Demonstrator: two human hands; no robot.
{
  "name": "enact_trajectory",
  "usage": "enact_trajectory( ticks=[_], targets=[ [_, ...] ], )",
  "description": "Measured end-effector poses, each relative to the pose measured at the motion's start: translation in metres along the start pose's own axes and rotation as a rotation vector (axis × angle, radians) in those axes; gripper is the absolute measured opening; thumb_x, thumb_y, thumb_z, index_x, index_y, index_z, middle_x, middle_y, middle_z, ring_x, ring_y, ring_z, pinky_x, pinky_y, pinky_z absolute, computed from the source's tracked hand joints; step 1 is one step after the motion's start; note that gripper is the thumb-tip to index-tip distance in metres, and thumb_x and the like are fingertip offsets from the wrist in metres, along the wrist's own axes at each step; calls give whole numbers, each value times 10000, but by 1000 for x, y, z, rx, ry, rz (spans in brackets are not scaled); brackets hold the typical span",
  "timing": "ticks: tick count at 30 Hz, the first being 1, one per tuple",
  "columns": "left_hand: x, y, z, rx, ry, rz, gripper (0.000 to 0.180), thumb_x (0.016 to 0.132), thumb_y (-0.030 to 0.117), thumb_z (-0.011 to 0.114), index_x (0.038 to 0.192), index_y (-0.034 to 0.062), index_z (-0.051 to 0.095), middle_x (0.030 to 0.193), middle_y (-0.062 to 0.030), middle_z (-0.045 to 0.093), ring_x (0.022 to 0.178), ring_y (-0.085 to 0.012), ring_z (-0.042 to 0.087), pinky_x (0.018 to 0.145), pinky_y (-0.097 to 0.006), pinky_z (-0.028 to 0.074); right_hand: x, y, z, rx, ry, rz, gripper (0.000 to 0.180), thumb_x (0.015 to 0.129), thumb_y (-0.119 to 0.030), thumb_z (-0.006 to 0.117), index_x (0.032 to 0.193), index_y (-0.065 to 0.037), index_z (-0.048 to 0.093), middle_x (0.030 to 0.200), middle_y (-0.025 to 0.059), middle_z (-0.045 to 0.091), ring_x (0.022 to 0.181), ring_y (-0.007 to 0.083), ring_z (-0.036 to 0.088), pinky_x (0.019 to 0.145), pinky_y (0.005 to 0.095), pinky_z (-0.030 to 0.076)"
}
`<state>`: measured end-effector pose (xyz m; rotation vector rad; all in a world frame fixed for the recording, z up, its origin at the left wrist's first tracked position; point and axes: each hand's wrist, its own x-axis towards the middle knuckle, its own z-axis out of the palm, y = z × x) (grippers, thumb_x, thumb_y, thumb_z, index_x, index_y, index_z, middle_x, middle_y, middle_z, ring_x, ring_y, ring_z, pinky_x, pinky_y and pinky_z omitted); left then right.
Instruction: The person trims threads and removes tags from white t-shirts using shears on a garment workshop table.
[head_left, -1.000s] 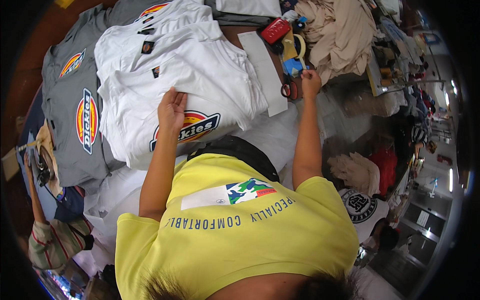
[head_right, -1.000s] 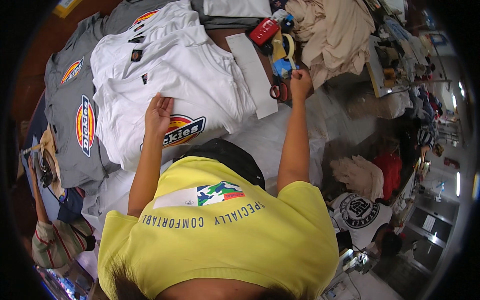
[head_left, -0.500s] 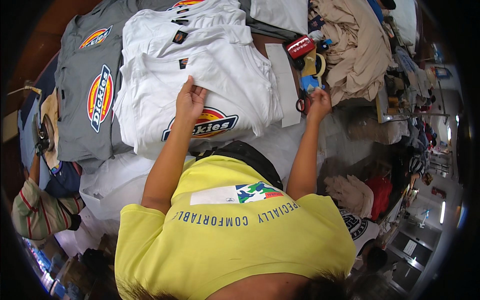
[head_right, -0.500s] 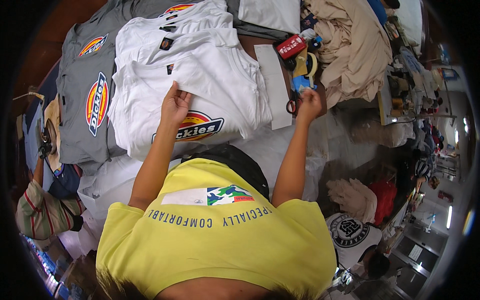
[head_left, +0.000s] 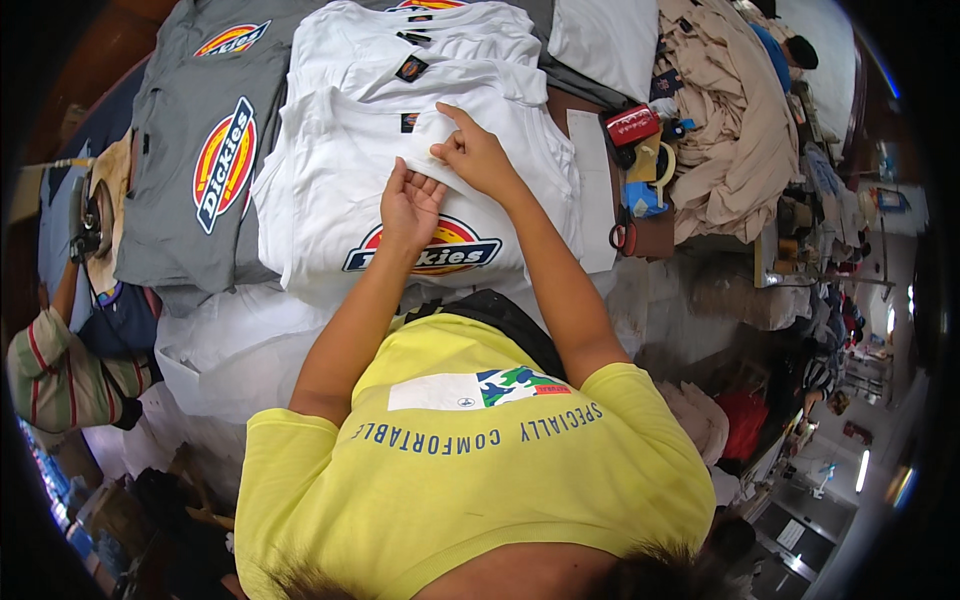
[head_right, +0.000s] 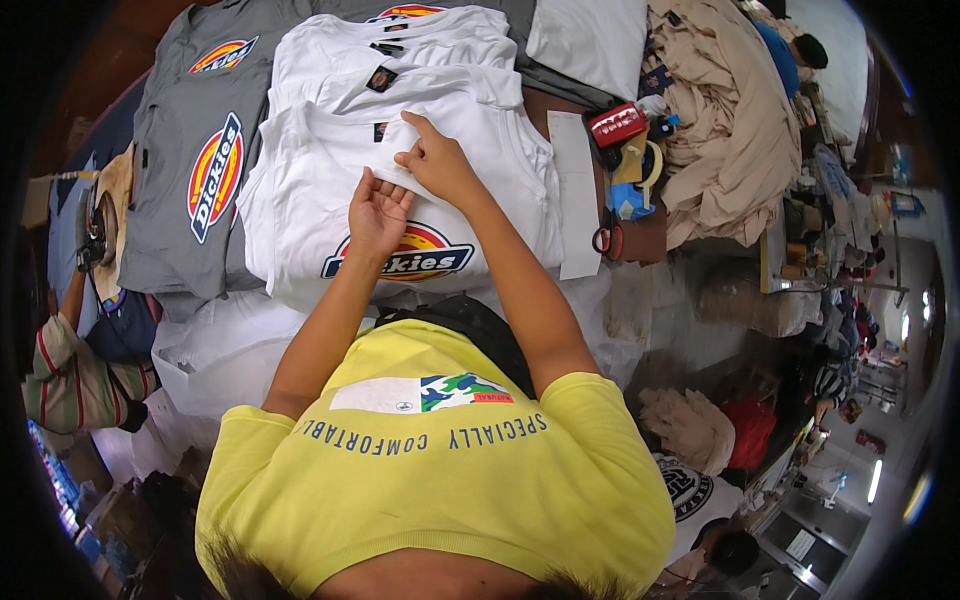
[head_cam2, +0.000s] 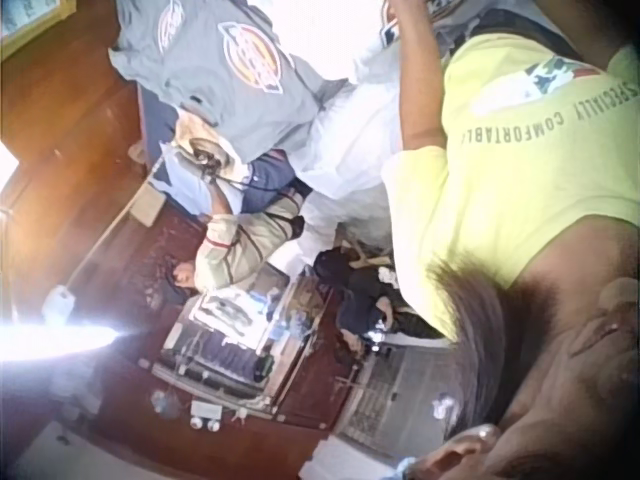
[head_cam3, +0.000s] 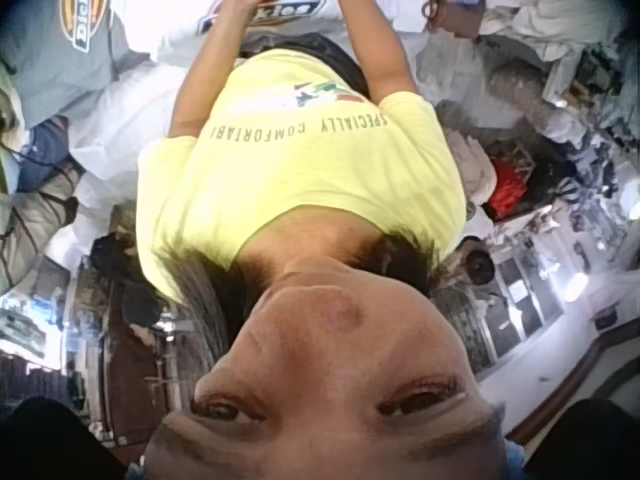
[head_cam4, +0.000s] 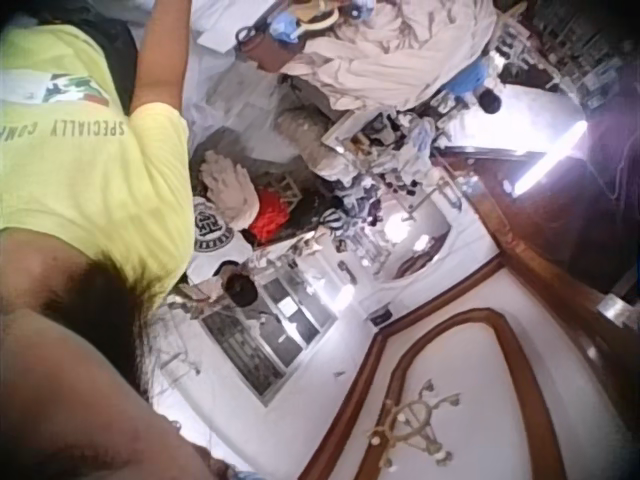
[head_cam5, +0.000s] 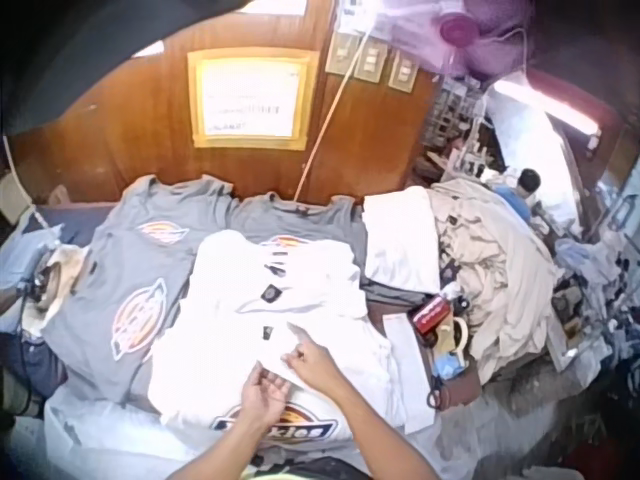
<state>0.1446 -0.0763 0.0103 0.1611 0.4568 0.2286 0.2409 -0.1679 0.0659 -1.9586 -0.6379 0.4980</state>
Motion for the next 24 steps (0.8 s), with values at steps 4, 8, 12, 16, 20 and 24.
enact_trajectory(
  ticks=[4, 8, 12, 16, 20, 24],
  targets=[
    [-1, -1, -3, 41, -7, 23, 333, 946, 311, 455, 1139, 42, 484, 1237, -131, 521, 1173, -238, 484, 1006, -378, 354, 7, 7, 11, -209, 25, -23, 597, 725, -222, 714, 1252, -101, 459, 705, 121, 641, 687, 277, 633, 657, 356, 482],
    [-5, -1, -7, 83, -12, 82, 328, 937, 315, 482, 1129, 49, 492, 1181, -106, 545, 1130, -225, 502, 991, -373, 360, 4, -7, 9, -371, 50, 89, 650, 680, -361, 751, 1207, -97, 476, 742, 146, 647, 721, 311, 638, 661, 379, 485],
    [-10, 0, -1, 116, -1, 89, 360, 924, 324, 511, 1141, 39, 483, 1179, -107, 541, 1122, -220, 502, 995, -375, 355, -3, 2, 12, -396, 84, 136, 706, 677, -456, 742, 1211, -89, 459, 759, 144, 638, 707, 297, 631, 651, 361, 486],
    [-24, 6, 6, 160, 42, 109, 355, 907, 318, 545, 1122, 36, 517, 1153, -103, 559, 1108, -201, 503, 963, -363, 347, -15, 40, 5, -178, -73, 58, 592, 745, -384, 710, 1199, -83, 478, 733, 105, 618, 652, 208, 594, 614, 309, 471],
    [-68, 30, 22, 235, -108, 193, 369, 917, 307, 523, 1124, 1, 513, 1133, -119, 573, 1025, -207, 556, 895, -370, 425, 2, 66, -31, 92, -177, 202, 332, 819, -197, 628, 1122, -78, 565, 723, 65, 607, 627, 137, 549, 588, 273, 448],
    [-126, 42, 42, 435, -434, 285, 532, 889, 335, 563, 1217, -71, 460, 1158, -138, 573, 1012, -214, 570, 866, -337, 442, 58, 38, -22, -68, 49, -260, 423, 723, 56, 500, 1112, -82, 592, 884, 71, 634, 766, 178, 588, 710, 267, 472]
  ],
)
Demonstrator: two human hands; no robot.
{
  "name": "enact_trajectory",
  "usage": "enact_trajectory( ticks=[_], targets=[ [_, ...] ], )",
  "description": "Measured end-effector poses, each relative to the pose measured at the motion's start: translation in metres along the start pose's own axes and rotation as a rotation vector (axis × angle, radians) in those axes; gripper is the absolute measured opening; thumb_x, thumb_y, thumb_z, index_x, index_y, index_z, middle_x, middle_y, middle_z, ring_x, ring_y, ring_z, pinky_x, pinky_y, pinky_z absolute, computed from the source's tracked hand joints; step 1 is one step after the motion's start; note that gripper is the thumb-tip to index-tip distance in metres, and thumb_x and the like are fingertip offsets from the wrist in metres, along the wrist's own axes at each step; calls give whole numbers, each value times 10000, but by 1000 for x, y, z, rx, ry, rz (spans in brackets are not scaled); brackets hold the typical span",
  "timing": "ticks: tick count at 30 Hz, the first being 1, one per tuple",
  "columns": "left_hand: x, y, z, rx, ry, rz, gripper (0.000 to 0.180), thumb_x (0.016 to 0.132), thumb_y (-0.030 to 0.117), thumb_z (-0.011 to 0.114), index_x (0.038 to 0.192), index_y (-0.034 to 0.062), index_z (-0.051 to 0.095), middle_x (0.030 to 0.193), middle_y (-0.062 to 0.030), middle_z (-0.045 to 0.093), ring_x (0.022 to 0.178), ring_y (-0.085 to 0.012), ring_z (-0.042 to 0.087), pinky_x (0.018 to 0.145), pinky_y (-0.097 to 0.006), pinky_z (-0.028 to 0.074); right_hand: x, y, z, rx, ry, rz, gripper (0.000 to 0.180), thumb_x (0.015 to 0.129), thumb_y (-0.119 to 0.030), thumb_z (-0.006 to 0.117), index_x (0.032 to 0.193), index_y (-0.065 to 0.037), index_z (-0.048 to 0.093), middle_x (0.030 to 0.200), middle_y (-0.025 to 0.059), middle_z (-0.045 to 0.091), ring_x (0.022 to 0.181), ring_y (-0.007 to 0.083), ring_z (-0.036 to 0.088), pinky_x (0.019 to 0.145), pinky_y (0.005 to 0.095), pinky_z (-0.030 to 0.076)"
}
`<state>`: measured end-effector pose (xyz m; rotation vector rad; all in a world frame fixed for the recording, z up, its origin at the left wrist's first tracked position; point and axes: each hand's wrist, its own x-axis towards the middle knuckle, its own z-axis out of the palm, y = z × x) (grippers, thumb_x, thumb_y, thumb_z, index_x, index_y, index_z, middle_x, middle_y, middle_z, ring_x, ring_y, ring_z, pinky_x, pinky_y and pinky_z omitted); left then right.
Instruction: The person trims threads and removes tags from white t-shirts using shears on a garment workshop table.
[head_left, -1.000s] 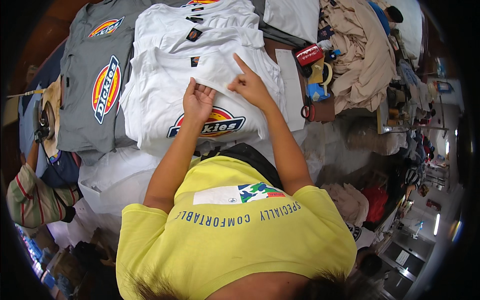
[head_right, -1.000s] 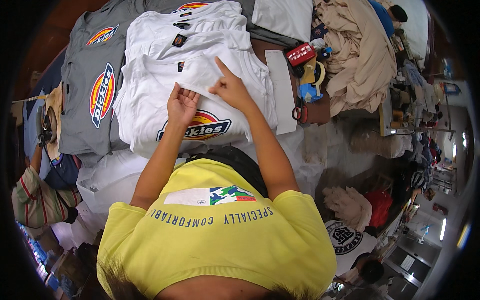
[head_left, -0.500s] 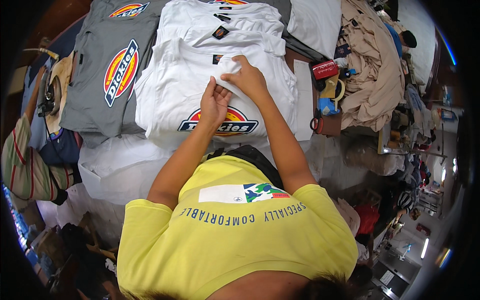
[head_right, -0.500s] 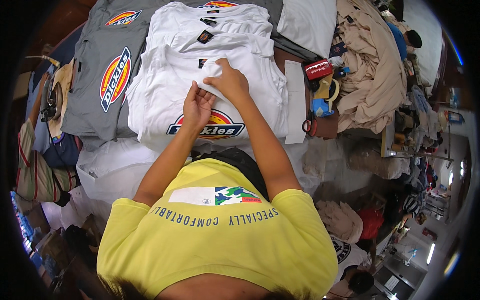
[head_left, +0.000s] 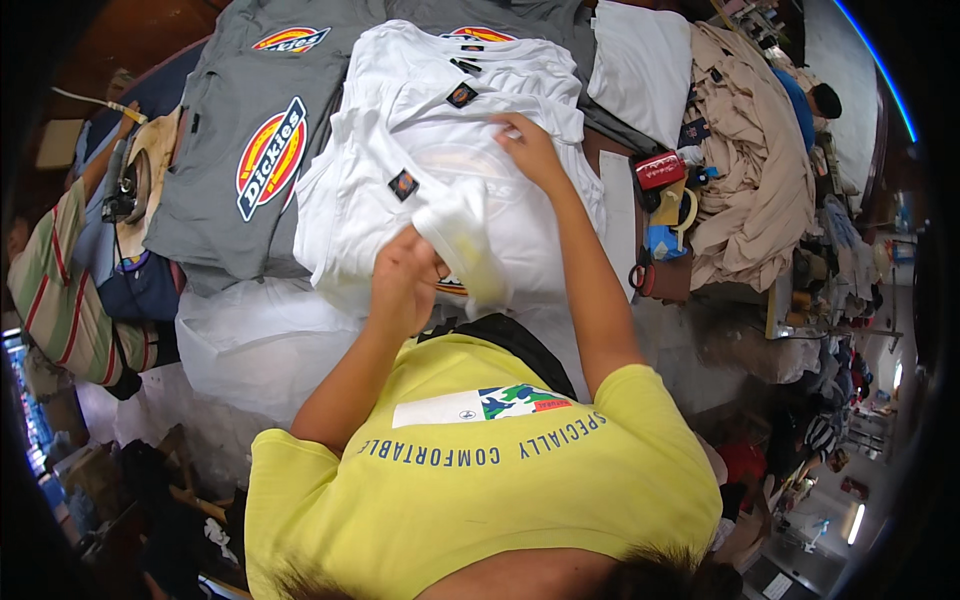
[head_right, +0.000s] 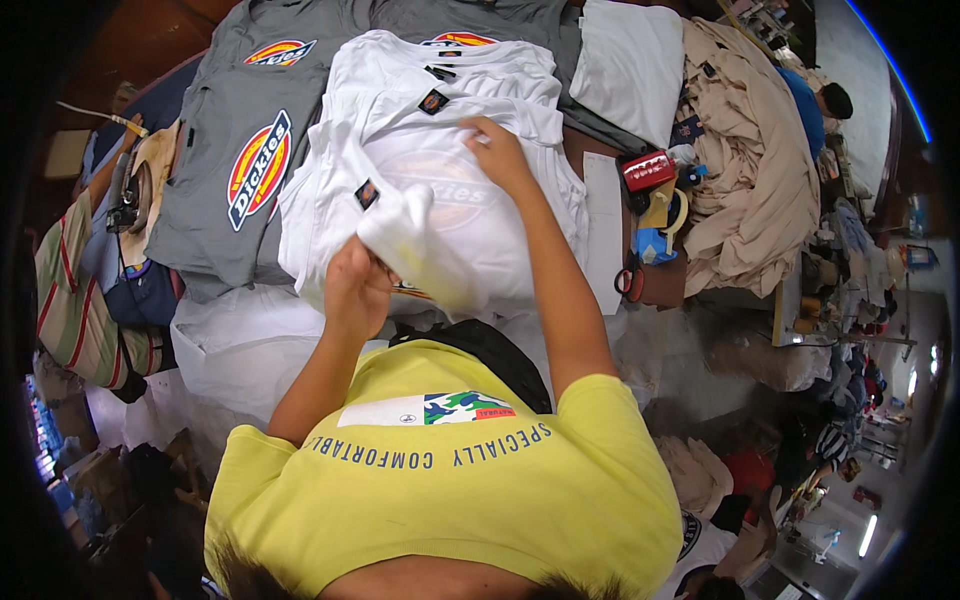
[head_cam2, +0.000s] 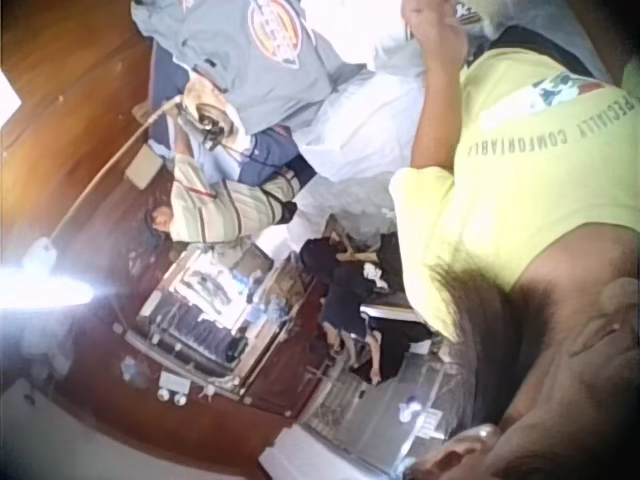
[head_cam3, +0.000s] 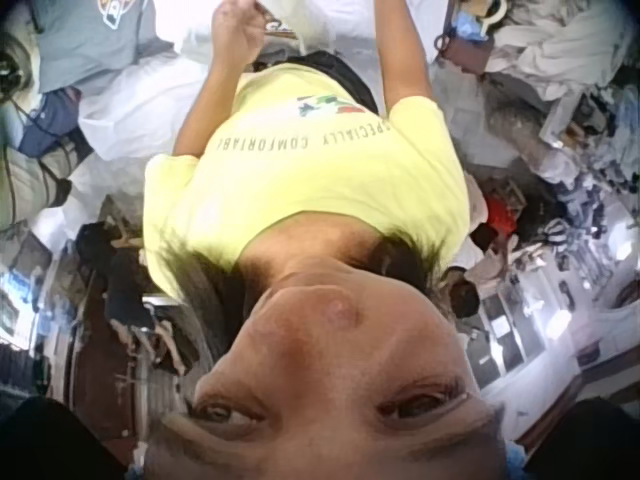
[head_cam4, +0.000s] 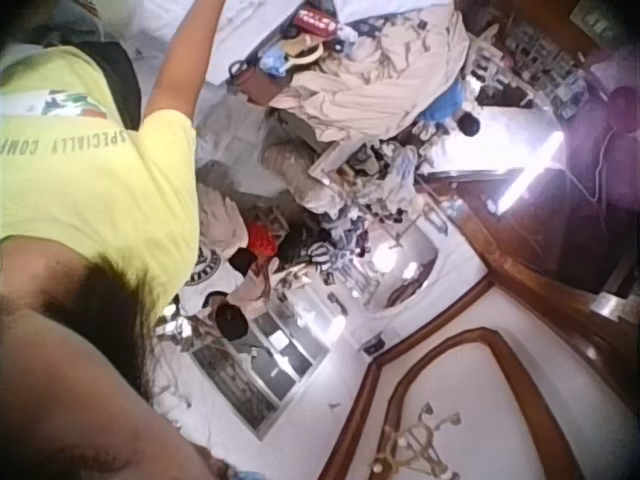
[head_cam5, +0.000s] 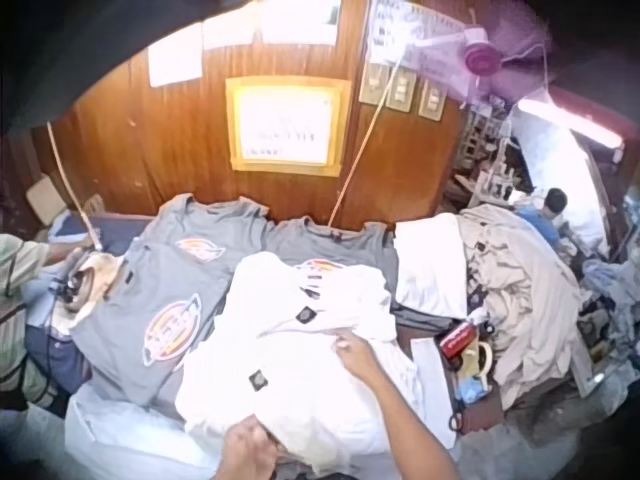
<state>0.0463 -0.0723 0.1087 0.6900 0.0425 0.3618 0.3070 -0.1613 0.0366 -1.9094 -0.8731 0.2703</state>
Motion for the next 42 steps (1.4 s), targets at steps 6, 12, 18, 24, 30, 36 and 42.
enact_trajectory(
  ticks=[6, 12, 18, 24, 30, 36, 42],
  targets=[
    [-35, 53, 47, 240, -397, -137, 628, 815, 342, 647, 1192, -134, 485, 1214, -197, 536, 1113, -266, 523, 941, -371, 393, 50, -66, 168, 323, -656, -401, 554, 702, 34, 617, 1241, -37, 504, 1163, 143, 577, 1087, 247, 539, 936, 327, 415],
    [-74, 94, 33, 192, -302, 165, 825, 792, 571, 591, 1201, -132, 450, 1175, -279, 533, 1107, -361, 535, 960, -501, 399, -40, -93, 266, 318, -1238, -27, 545, 710, -32, 667, 1231, -35, 508, 1159, 135, 576, 1075, 225, 539, 922, 324, 423],
    [-98, 193, 16, 596, -258, 787, 718, 862, 581, 469, 1263, -15, 451, 1176, -173, 546, 1027, -327, 520, 874, -498, 401, -68, -76, 177, 474, -1060, 229, 548, 717, -97, 718, 1221, -33, 512, 1155, 127, 575, 1063, 203, 538, 908, 320, 431],
    [-144, 305, -29, 958, -130, 769, 595, 884, 485, 500, 1172, -34, 525, 1210, -195, 496, 1080, -344, 496, 941, -487, 373, -100, -109, -118, 216, -549, -423, 338, 715, -266, 755, 908, -19, 627, 873, 36, 645, 726, 100, 577, 666, 272, 475],
    [24, 285, -65, 1161, -8, 49, 560, 891, 470, 491, 1141, -29, 536, 1030, -120, 544, 898, -230, 523, 807, -392, 416, -94, -173, -139, 1014, -268, -372, 500, 818, -453, 586, 1080, -28, 561, 990, 43, 612, 823, 121, 577, 724, 274, 478],
    [130, 168, -157, 1039, 102, -307, 527, 899, 455, 483, 1111, -23, 547, 849, -45, 591, 716, -117, 550, 673, -297, 458, -68, -14, -104, 788, 96, 418, 734, 883, -637, 315, 1255, -20, 457, 1064, 86, 596, 854, 166, 601, 774, 299, 493],
    [-15, 71, -201, 1037, 618, -283, 409, 875, 464, 547, 1146, 158, 532, 896, 45, 491, 784, -82, 458, 756, -265, 378, -183, 28, -58, 1027, -162, 714, 582, 885, -587, 405, 1122, -67, 517, 935, 51, 629, 785, 141, 605, 700, 317, 504]
  ],
)
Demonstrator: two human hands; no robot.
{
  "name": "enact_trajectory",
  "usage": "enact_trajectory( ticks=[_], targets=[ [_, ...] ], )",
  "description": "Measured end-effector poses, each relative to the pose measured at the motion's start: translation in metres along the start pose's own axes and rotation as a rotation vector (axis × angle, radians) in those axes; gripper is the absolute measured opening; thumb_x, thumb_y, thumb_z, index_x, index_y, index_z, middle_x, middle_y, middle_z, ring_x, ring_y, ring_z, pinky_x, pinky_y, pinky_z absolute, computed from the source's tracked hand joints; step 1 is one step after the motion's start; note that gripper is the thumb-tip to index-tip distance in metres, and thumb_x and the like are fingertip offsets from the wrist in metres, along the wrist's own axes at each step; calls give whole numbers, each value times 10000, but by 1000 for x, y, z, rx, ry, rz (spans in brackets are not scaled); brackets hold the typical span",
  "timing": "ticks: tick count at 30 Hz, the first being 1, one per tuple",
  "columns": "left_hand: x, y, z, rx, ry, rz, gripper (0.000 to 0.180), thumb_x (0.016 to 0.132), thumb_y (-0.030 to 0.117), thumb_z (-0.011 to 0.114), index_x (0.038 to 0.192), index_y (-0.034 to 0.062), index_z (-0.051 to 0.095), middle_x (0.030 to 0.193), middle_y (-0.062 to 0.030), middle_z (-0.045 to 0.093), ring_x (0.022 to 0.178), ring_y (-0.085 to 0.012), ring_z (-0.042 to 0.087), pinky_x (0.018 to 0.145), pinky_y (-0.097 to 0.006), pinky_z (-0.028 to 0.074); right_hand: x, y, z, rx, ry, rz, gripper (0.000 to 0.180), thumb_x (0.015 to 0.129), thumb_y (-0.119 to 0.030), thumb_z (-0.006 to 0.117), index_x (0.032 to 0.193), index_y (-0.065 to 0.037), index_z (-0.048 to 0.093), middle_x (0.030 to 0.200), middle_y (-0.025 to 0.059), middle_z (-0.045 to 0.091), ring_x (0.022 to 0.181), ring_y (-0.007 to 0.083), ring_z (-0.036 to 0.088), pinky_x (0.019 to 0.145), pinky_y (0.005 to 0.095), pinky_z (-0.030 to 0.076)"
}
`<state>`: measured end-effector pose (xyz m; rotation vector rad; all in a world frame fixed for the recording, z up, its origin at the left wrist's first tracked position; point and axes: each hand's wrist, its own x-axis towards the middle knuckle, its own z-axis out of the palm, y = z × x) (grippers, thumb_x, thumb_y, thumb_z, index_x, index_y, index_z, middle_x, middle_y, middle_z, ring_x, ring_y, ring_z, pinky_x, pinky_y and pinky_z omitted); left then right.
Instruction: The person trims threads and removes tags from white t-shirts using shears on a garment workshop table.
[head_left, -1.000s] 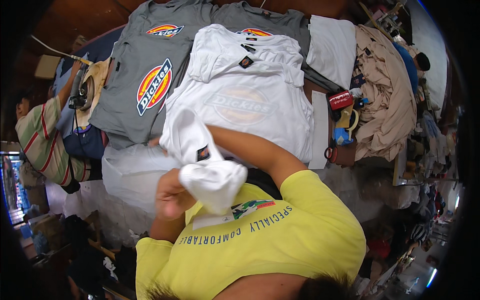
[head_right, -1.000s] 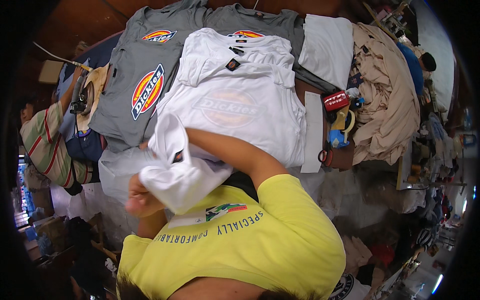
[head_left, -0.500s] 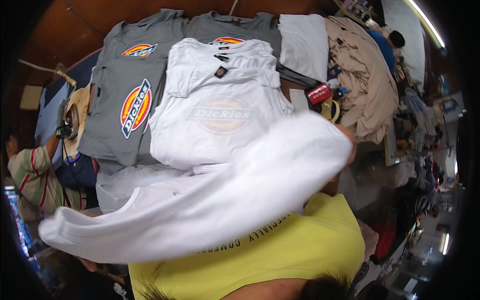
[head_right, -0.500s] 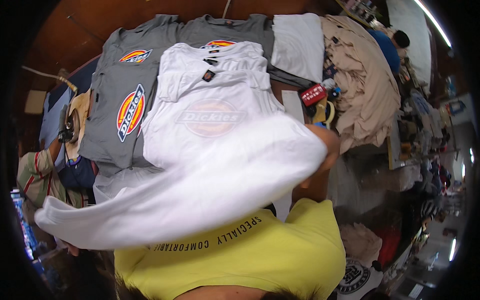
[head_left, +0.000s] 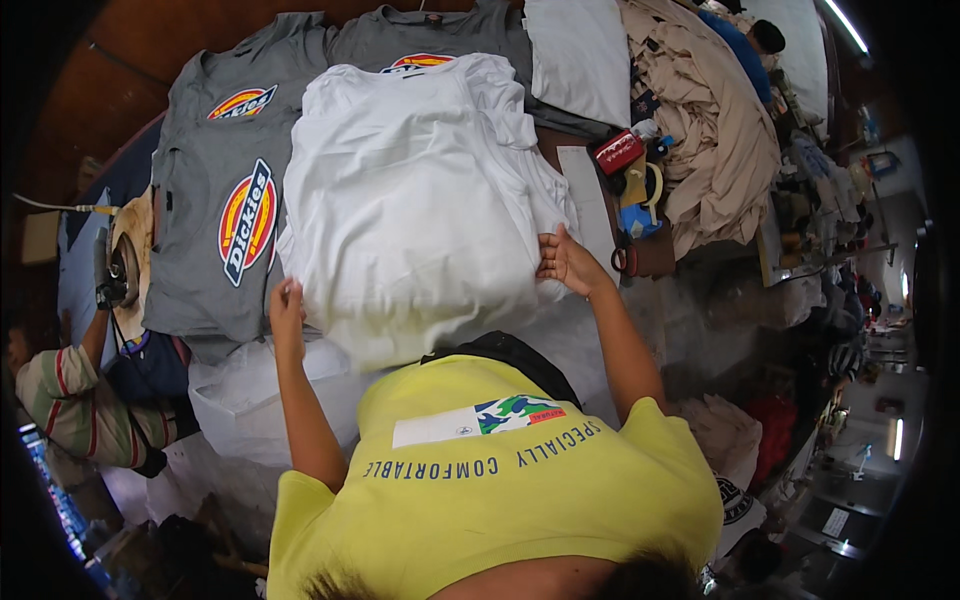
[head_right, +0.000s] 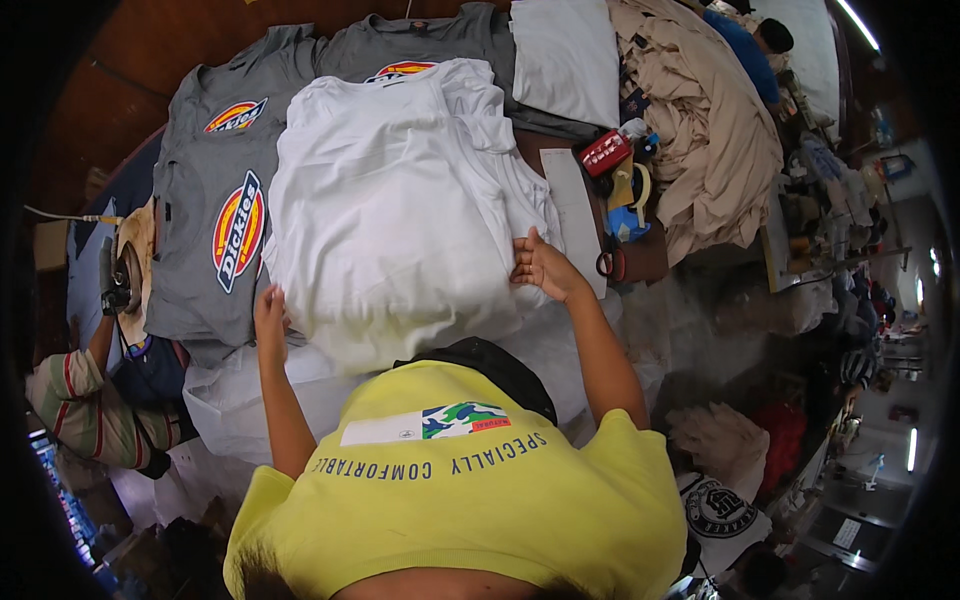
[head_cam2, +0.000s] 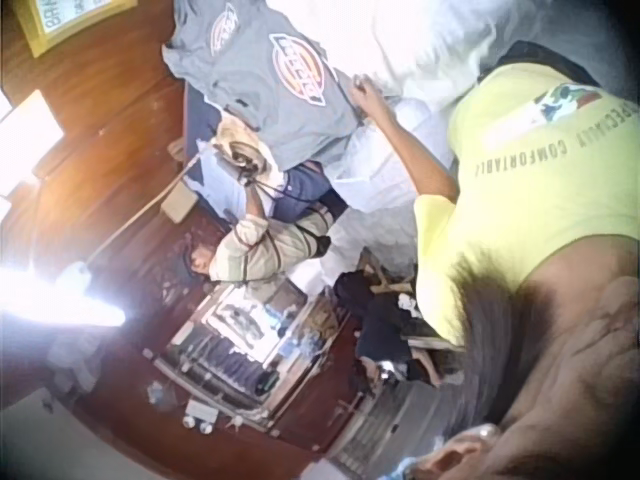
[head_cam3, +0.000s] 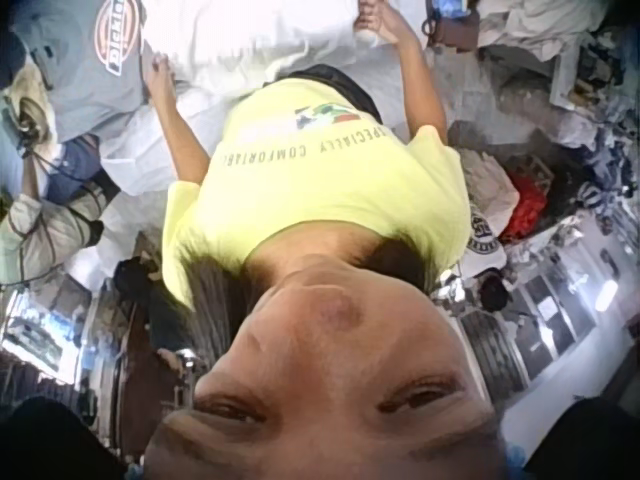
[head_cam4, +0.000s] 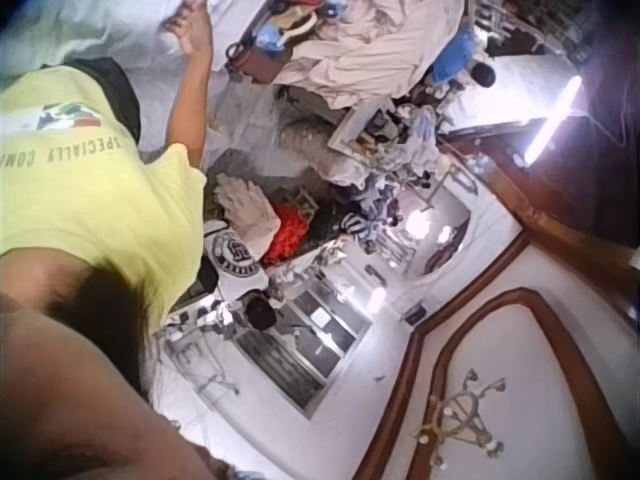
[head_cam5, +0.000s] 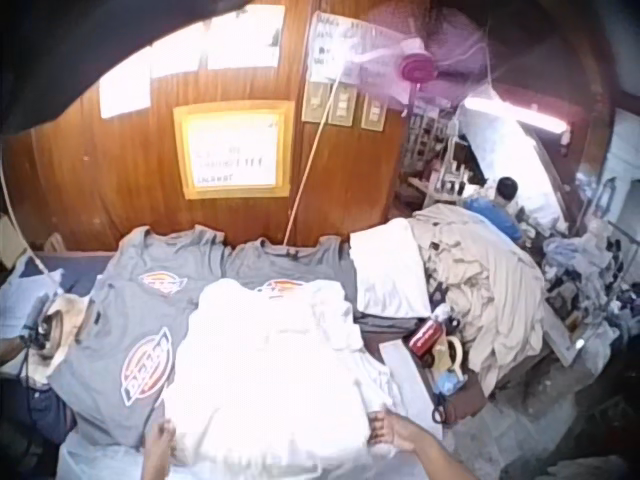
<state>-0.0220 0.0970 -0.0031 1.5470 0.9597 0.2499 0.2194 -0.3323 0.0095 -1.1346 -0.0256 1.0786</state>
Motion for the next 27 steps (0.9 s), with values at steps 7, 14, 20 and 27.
enact_trajectory(
  ticks=[7, 14, 20, 27],
  targets=[
    [-28, -34, 1, -84, -137, -89, 365, 879, 329, 600, 1147, 109, 486, 935, 9, 577, 835, -79, 540, 699, -262, 432, 31, -25, 28, -306, 440, 3, 462, 862, -491, 552, 1000, -53, 604, 812, 46, 646, 716, 118, 590, 673, 268, 468],
    [-21, 6, -4, -107, -388, -39, 397, 854, 209, 607, 1198, 43, 496, 796, 9, 573, 637, -59, 494, 564, -194, 392, 60, -36, 12, -844, 575, -373, 362, 857, -365, 589, 1030, -48, 612, 852, 45, 660, 763, 120, 615, 681, 269, 480],
    [1, 92, -73, -54, -177, 431, 316, 860, 205, 566, 1133, 52, 529, 942, -13, 567, 851, -81, 541, 716, -210, 454, -11, -134, 24, 67, 175, -386, 263, 866, -233, 586, 1023, -23, 602, 908, 47, 663, 786, 177, 633, 746, 306, 496],
    [-42, 263, -62, -575, -164, 709, 481, 911, 151, 520, 1319, -8, 322, 1024, -88, 586, 806, -135, 604, 704, -262, 506, -73, -250, 89, -150, -61, -812, 313, 851, -271, 638, 1017, -8, 603, 938, 45, 657, 828, 107, 622, 743, 225, 482]
  ],
)
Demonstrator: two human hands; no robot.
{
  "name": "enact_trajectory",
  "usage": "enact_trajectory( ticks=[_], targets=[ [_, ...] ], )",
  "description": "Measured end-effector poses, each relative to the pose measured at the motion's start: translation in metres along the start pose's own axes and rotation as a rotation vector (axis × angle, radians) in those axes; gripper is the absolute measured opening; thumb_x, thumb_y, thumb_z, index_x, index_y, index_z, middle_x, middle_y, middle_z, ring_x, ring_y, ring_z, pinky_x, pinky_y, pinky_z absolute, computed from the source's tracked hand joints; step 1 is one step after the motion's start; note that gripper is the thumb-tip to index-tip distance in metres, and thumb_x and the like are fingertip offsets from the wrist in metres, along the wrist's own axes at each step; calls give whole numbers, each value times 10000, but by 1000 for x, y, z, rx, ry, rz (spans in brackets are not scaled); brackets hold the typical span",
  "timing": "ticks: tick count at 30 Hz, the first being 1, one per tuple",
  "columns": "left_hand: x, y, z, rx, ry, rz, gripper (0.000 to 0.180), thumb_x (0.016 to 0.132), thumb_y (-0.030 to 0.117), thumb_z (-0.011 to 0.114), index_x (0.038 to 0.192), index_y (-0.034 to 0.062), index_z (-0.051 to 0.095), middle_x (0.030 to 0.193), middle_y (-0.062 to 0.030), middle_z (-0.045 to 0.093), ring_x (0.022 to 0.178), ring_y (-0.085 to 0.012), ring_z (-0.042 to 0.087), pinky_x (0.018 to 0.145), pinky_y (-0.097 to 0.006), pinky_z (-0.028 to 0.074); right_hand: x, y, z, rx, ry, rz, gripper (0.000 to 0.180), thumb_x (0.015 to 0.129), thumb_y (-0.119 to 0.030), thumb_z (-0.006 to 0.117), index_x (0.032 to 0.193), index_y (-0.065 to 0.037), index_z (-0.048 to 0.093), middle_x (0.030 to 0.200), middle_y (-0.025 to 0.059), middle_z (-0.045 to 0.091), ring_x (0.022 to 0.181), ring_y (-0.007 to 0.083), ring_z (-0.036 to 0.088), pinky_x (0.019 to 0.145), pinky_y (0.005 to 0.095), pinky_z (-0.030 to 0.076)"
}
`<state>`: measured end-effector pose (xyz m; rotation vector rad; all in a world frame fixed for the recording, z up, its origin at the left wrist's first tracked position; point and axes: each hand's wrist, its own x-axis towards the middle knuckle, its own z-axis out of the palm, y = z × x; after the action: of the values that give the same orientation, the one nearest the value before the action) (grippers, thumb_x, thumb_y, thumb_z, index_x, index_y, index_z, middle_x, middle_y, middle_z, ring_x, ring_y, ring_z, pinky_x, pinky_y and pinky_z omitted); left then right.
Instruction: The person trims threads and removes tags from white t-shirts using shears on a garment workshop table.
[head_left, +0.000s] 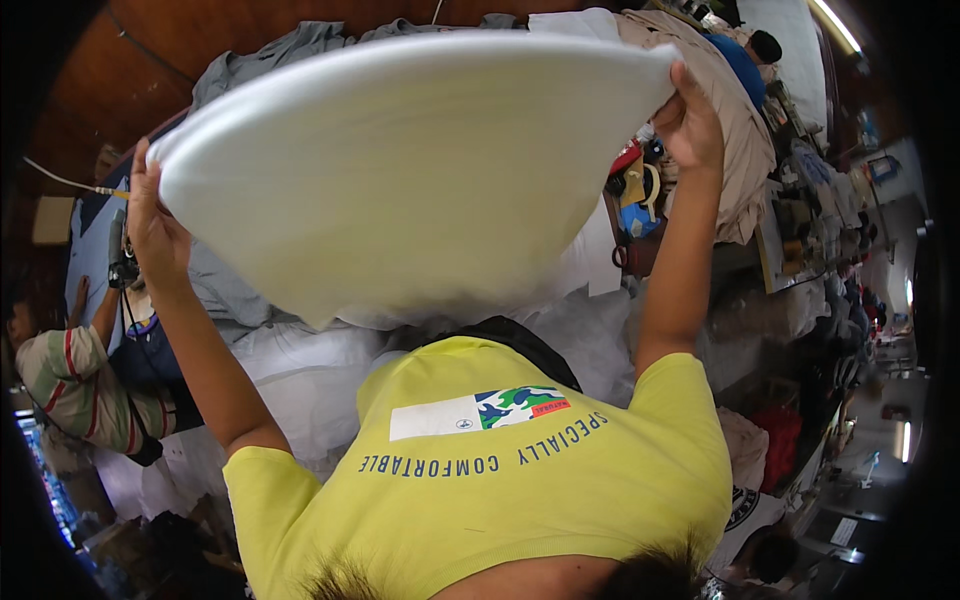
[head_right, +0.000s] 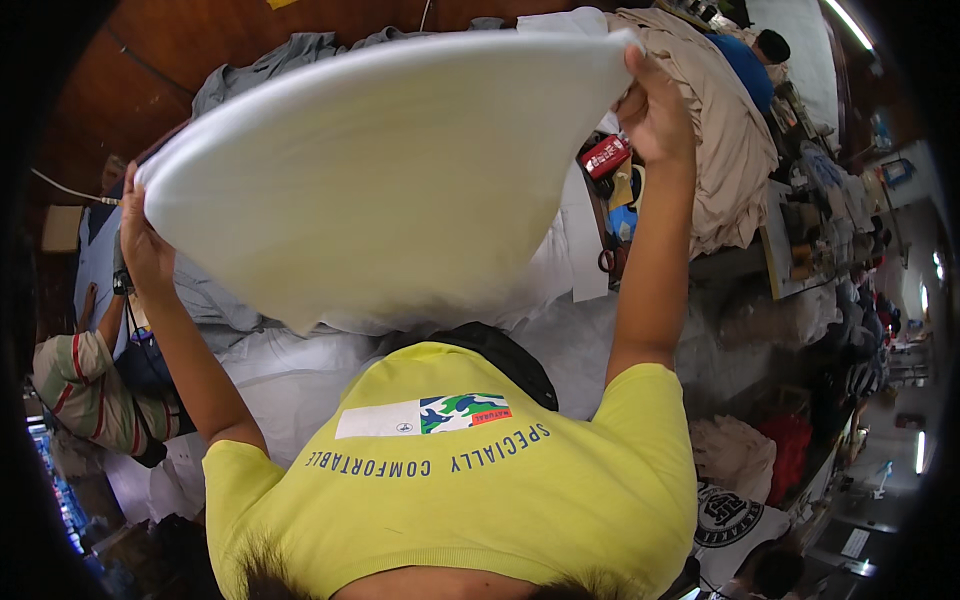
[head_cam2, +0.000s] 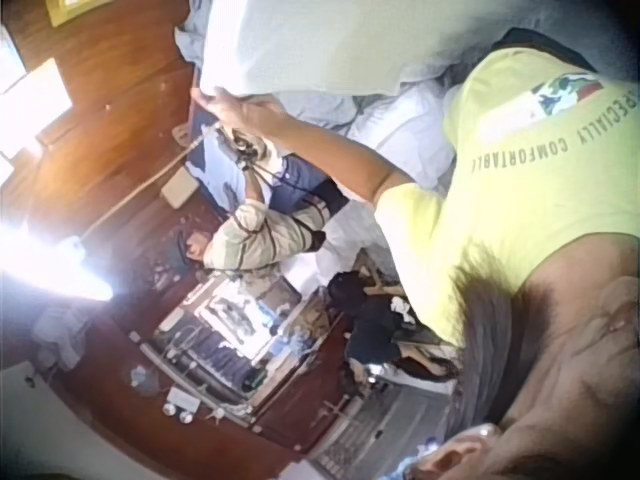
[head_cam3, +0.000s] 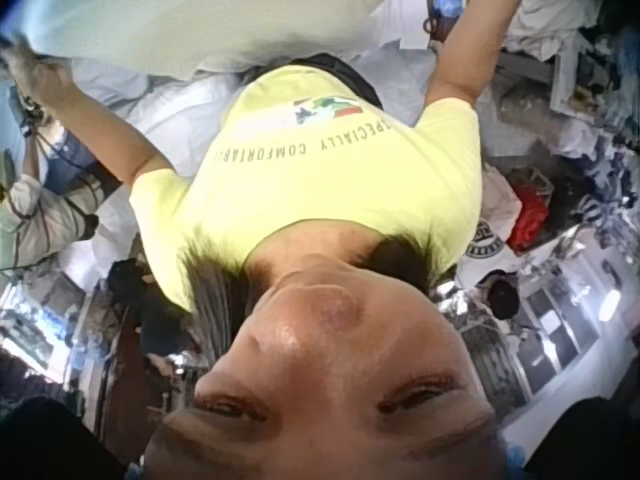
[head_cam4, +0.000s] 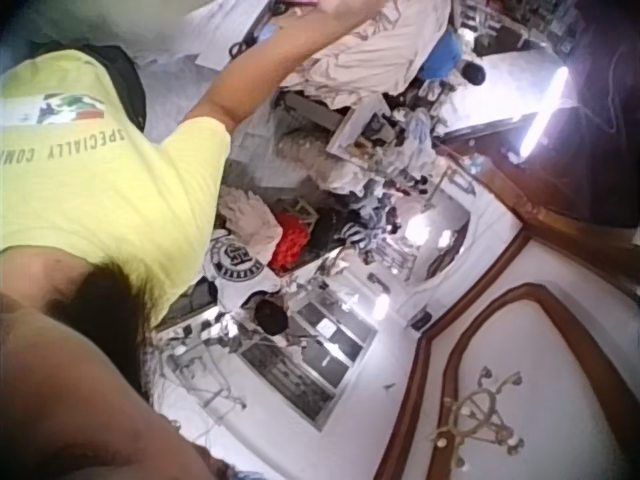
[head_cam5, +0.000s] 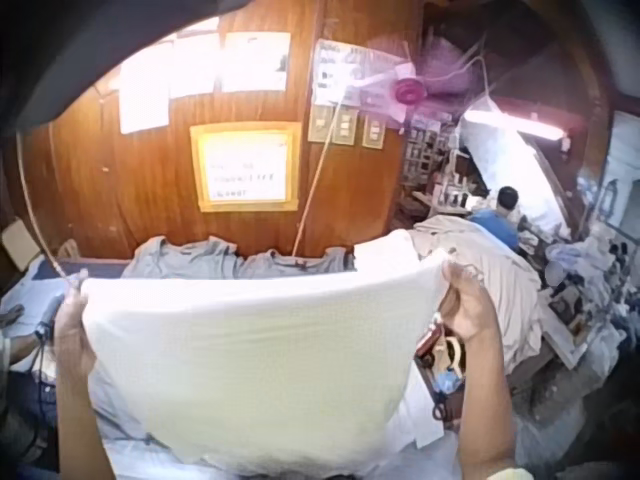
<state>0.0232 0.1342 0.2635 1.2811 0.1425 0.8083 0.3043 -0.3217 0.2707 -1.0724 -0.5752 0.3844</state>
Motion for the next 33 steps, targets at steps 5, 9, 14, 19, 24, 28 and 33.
enact_trajectory(
  ticks=[5, 9, 14, 19, 24, 28, 33],
  targets=[
    [20, 0, -3, 210, -335, 8, 551, 901, 136, 551, 1371, -1, 299, 931, -78, 639, 852, -106, 630, 761, -238, 511, 13, -24, -15, -391, 104, -19, 322, 847, -275, 650, 1025, -10, 605, 922, 30, 654, 766, 73, 616, 668, 176, 479],
    [24, 10, -6, -27, -263, 32, 445, 890, 114, 571, 1286, -24, 423, 1021, -110, 627, 923, -137, 621, 817, -253, 503, 8, -18, 10, -234, 171, -110, 408, 841, -240, 661, 1149, -21, 508, 949, 31, 641, 816, 99, 615, 690, 202, 486],
    [17, 12, -3, 29, -279, 141, 528, 774, 49, 674, 1264, 1, 484, 1216, -106, 548, 1031, -190, 585, 886, -290, 476, -5, -25, -22, 44, 30, -146, 386, 826, -118, 667, 1163, -78, 484, 979, 36, 607, 924, 135, 593, 802, 260, 478],
    [-1, 15, -1, 1091, -308, 393, 361, 710, -56, 667, 1067, -41, 613, 1131, -75, 571, 1047, -181, 554, 880, -276, 450, -43, -35, 31, -667, 82, -166, 329, 716, 1, 698, 1023, -36, 583, 960, 57, 605, 914, 140, 577, 797, 271, 478],
    [-5, 38, -30, 671, -399, 558, 162, 822, 106, 642, 900, -24, 585, 1083, -139, 559, 998, -228, 578, 872, -374, 465, -73, -57, -3, -964, 82, -82, 173, 677, -17, 717, 796, -15, 592, 1050, 89, 600, 965, 157, 558, 818, 227, 440],
    [-9, 31, -37, -23, -387, 176, 305, 894, 323, 526, 868, 20, 506, 803, -63, 511, 680, -154, 551, 764, -344, 497, -66, -50, 6, -549, 30, -252, 237, 759, -194, 711, 849, -28, 568, 935, 74, 596, 873, 142, 574, 754, 249, 468],
    [43, -16, 11, 252, -130, -157, 187, 896, 243, 540, 866, 64, 585, 719, 42, 532, 606, -26, 475, 555, -167, 371, -11, 3, -7, -392, 179, 112, 303, 819, -235, 676, 990, -27, 537, 858, 30, 602, 744, 96, 583, 654, 224, 482]
  ],
)
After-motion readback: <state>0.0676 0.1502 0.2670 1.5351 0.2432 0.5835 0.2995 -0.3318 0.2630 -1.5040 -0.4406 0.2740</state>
